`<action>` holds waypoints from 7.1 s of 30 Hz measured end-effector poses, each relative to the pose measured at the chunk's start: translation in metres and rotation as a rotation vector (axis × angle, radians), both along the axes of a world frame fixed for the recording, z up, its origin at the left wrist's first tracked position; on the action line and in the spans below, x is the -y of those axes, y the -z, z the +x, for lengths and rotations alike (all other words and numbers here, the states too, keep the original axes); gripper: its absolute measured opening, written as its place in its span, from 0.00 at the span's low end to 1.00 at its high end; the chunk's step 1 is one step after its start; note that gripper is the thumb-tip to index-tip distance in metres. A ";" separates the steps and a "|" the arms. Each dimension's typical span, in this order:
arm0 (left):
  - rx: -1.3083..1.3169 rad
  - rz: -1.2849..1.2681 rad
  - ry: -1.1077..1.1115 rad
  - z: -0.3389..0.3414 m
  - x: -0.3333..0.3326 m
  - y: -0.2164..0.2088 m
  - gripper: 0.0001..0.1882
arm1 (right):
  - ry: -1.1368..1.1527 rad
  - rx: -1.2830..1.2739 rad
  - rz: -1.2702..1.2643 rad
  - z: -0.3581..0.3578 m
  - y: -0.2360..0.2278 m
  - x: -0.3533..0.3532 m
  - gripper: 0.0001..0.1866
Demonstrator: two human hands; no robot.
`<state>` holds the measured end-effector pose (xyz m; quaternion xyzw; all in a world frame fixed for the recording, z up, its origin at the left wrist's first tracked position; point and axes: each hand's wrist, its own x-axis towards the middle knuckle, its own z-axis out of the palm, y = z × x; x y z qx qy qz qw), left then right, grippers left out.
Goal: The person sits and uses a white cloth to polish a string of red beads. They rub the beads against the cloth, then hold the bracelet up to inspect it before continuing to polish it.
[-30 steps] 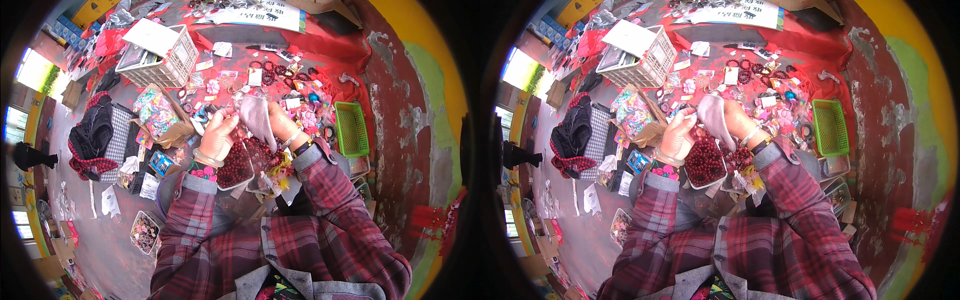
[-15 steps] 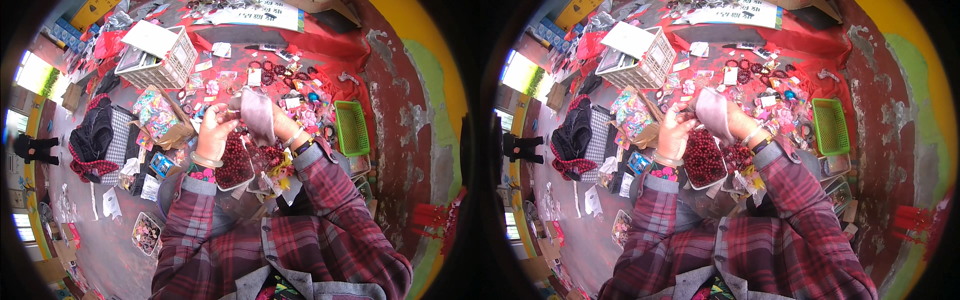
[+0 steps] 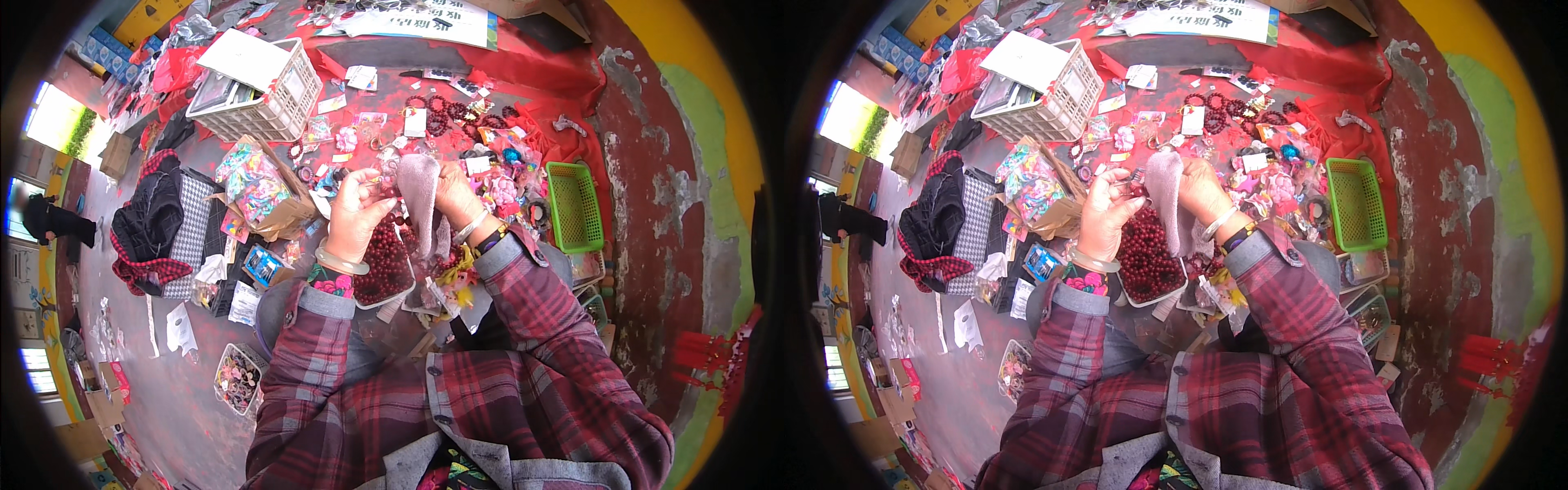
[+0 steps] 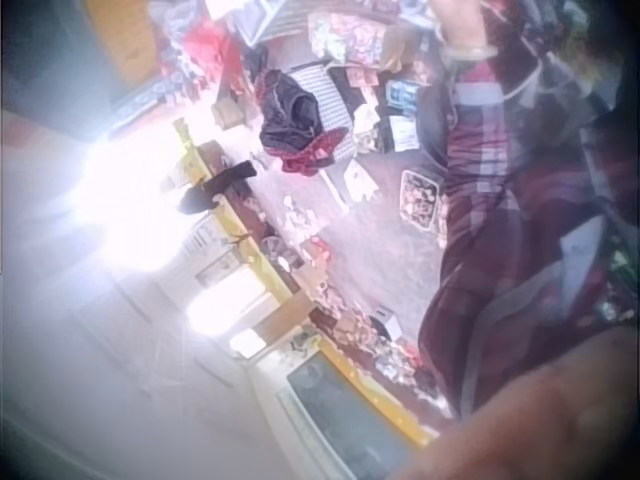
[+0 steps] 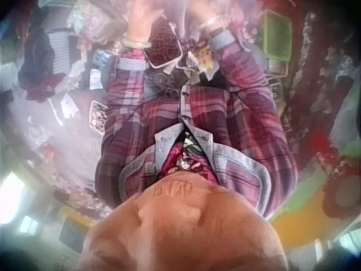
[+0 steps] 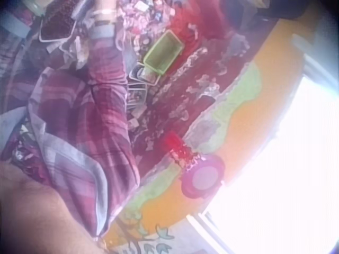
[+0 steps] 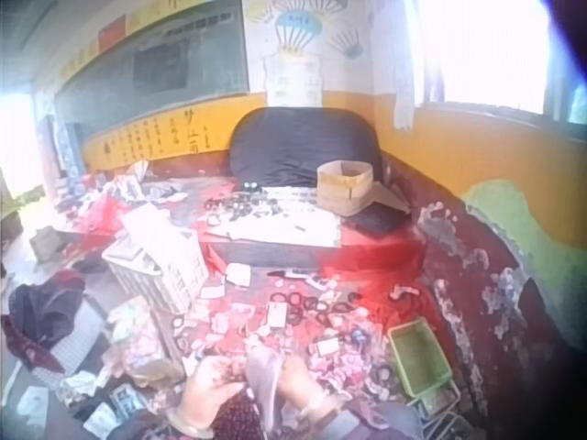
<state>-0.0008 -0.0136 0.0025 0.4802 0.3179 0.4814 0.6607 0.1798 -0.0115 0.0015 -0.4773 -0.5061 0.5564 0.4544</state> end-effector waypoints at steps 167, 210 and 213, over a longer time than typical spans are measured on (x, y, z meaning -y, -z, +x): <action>0.312 -0.446 0.355 -0.010 -0.001 0.006 0.09 | -0.060 -0.433 -0.181 0.002 0.011 -0.002 0.14; 0.540 -0.442 0.238 -0.012 -0.003 0.004 0.18 | -0.097 -0.522 -0.063 -0.008 0.000 0.007 0.18; 0.473 -0.465 0.255 -0.013 0.000 -0.003 0.17 | -0.051 -0.445 -0.037 -0.004 -0.003 0.005 0.15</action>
